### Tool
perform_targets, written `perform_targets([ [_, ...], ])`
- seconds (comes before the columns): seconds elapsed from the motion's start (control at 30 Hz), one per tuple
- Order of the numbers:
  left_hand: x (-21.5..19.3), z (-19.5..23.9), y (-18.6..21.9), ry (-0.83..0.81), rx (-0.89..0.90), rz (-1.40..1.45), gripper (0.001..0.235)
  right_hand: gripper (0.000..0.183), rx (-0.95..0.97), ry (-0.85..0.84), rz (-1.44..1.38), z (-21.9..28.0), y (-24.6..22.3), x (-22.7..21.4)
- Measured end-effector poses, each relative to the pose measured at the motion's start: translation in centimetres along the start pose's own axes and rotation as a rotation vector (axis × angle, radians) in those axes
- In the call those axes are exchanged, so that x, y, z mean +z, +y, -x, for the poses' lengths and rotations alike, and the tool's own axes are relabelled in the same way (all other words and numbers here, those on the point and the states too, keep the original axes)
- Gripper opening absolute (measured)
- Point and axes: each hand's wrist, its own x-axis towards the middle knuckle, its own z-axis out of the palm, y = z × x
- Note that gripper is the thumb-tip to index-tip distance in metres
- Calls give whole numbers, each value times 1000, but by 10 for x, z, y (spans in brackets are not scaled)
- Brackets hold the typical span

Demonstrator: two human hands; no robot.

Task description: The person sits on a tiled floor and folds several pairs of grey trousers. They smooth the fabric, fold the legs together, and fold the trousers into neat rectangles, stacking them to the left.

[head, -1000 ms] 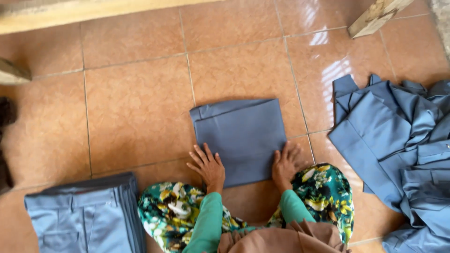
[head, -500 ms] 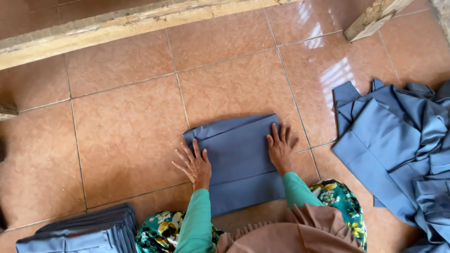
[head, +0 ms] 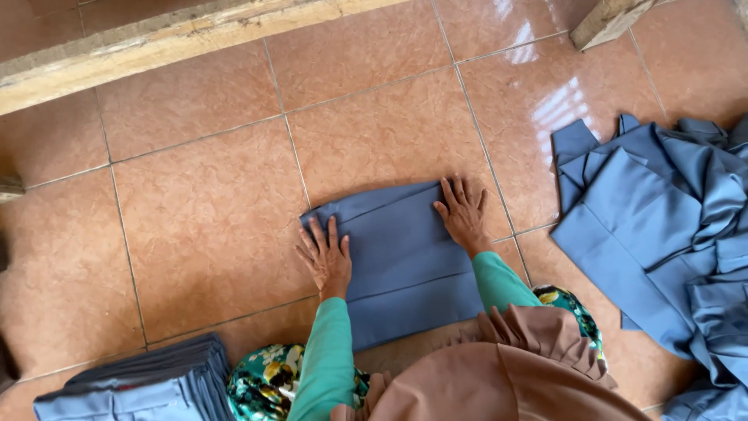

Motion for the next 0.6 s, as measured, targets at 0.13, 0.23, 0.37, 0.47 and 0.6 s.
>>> perform_targets([
  [0.13, -22, 43, -8, -69, -226, 367, 63, 63, -44, 67, -44, 48, -49, -33],
  [0.23, -31, 94, -13, -207, -383, 635, 69, 62, -94, 19, -38, 119, -73, -43],
  [0.37, -21, 135, -21, -322, -519, 654, 83, 64, -38, -45, 55, 205, -70, -48],
  [0.47, 66, 136, -40, -368, -616, 814, 100, 70, -32, -128, 19, 211, -57, -50],
  [0.6, 46, 129, -46, -523, -682, 893, 96, 87, -131, -252, -33, 210, -59, -82],
])
